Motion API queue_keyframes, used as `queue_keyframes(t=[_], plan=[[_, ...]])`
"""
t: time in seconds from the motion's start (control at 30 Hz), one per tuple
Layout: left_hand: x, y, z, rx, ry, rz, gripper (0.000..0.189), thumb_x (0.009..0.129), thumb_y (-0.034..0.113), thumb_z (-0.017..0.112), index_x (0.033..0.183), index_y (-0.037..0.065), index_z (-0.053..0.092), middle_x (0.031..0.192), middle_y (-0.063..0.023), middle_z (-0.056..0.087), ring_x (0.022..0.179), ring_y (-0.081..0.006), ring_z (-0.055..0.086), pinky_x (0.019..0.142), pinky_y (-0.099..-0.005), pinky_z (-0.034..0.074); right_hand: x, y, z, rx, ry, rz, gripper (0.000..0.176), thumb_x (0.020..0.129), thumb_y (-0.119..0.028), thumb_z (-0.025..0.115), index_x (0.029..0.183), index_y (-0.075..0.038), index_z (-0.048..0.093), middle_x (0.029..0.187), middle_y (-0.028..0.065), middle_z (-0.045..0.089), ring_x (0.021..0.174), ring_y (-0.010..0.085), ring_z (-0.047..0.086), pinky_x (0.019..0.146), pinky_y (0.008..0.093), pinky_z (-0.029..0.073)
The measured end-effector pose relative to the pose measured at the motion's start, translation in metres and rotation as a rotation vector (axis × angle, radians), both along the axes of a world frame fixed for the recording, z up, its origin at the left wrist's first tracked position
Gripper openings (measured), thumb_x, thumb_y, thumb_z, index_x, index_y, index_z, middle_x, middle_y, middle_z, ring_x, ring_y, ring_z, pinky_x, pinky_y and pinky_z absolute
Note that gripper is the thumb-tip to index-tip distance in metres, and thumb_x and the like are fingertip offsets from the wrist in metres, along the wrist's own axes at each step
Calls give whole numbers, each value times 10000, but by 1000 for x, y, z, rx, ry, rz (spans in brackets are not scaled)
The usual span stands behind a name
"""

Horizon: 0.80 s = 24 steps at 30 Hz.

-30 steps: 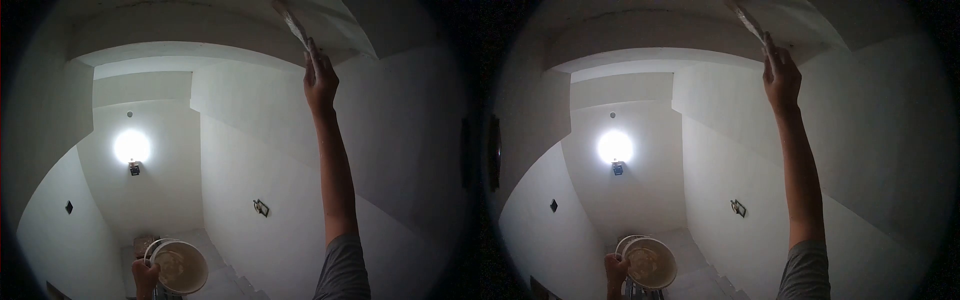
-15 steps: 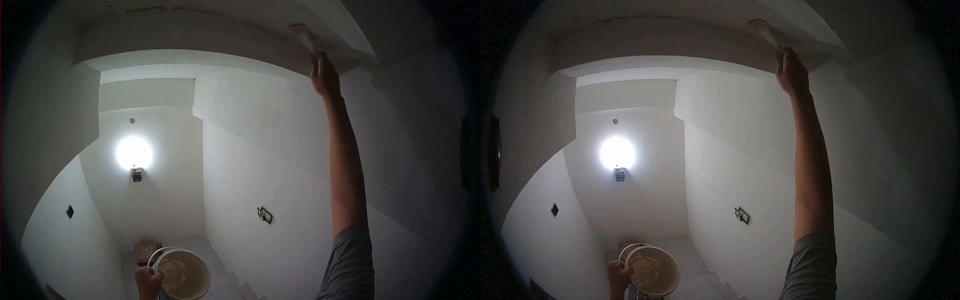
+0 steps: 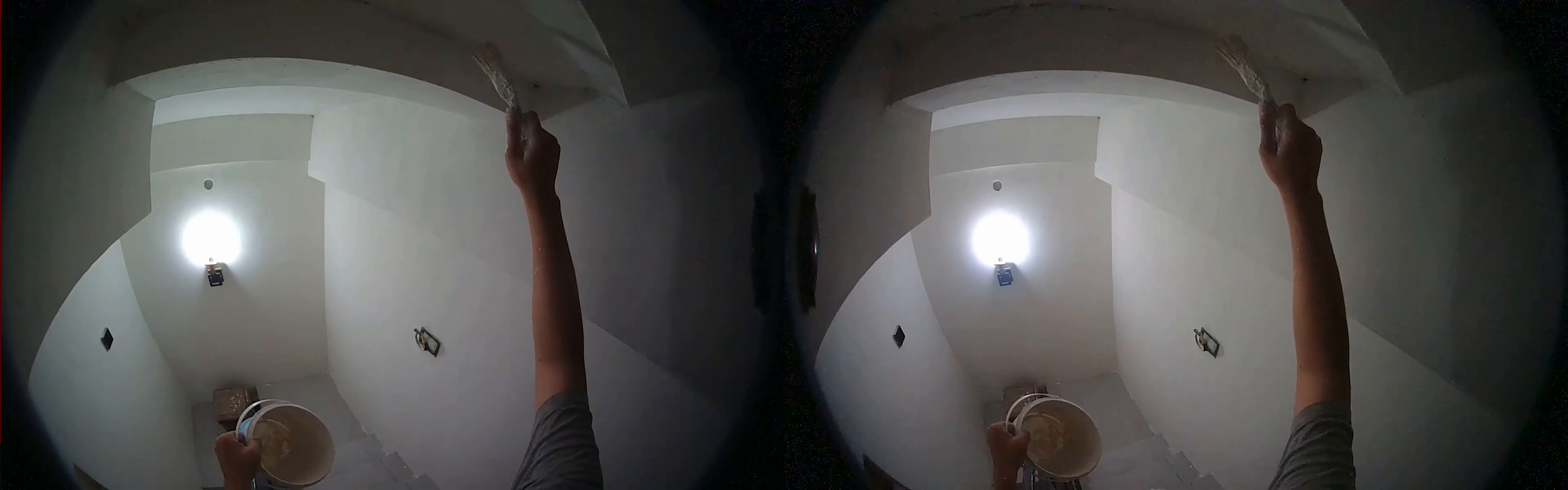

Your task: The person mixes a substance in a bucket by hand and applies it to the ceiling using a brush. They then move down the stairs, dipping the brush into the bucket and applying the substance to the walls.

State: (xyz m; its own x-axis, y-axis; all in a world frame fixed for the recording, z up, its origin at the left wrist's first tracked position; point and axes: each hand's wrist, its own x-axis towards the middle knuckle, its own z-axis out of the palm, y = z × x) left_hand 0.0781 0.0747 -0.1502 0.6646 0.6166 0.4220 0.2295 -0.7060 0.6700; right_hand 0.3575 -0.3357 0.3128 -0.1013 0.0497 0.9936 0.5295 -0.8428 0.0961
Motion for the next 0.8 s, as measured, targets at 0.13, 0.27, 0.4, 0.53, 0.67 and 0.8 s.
queue_keyframes(t=[0.13, 0.27, 0.4, 0.53, 0.67, 0.8], plan=[[2, -2, 0, -60, 7, -15, 223, 599, 155, 648, 552, -58, 604, 434, -144, 515, 398, -175, 548, 446, -366, 438, -3, 2, 25, -42, -273, -48, 358, 1005, -358, 473, 821, -59, 544, 690, 201, 645, 648, 397, 653, 558, 494, 503], [4, -8, -2, -63, -39, -46, 218, 602, 157, 648, 533, -45, 604, 426, -140, 507, 406, -166, 560, 446, -363, 438, -14, 3, 47, 120, 28, -239, 427, 1013, -411, 412, 884, -42, 585, 769, 219, 672, 731, 441, 655, 661, 524, 530], [6, -20, 2, -104, -76, -41, 223, 602, 167, 654, 526, -38, 610, 421, -137, 501, 401, -159, 549, 444, -357, 436, 7, 8, 26, 238, 279, -117, 579, 1010, -502, 320, 989, -20, 641, 976, 322, 648, 931, 483, 628, 862, 566, 484], [8, -24, -6, -71, 2, -37, 237, 600, 182, 656, 504, -26, 599, 409, -112, 494, 381, -155, 509, 428, -348, 404, -7, 14, -4, 237, 294, -83, 542, 1009, -482, 357, 930, -26, 639, 899, 288, 666, 853, 464, 650, 786, 545, 511], [9, -23, -12, -97, -33, -64, 258, 591, 194, 664, 484, -19, 568, 397, -73, 465, 380, -127, 458, 410, -356, 356, -29, 26, -16, 117, 224, -54, 463, 1007, -435, 411, 901, -30, 610, 792, 230, 674, 730, 433, 659, 663, 516, 521], [6, -30, 2, -137, -42, -74, 261, 587, 197, 670, 487, -16, 559, 399, -65, 456, 372, -134, 426, 408, -360, 343, -14, 10, 8, 93, -77, -48, 426, 1017, -399, 396, 990, -18, 585, 814, 243, 676, 759, 446, 658, 677, 530, 517]])
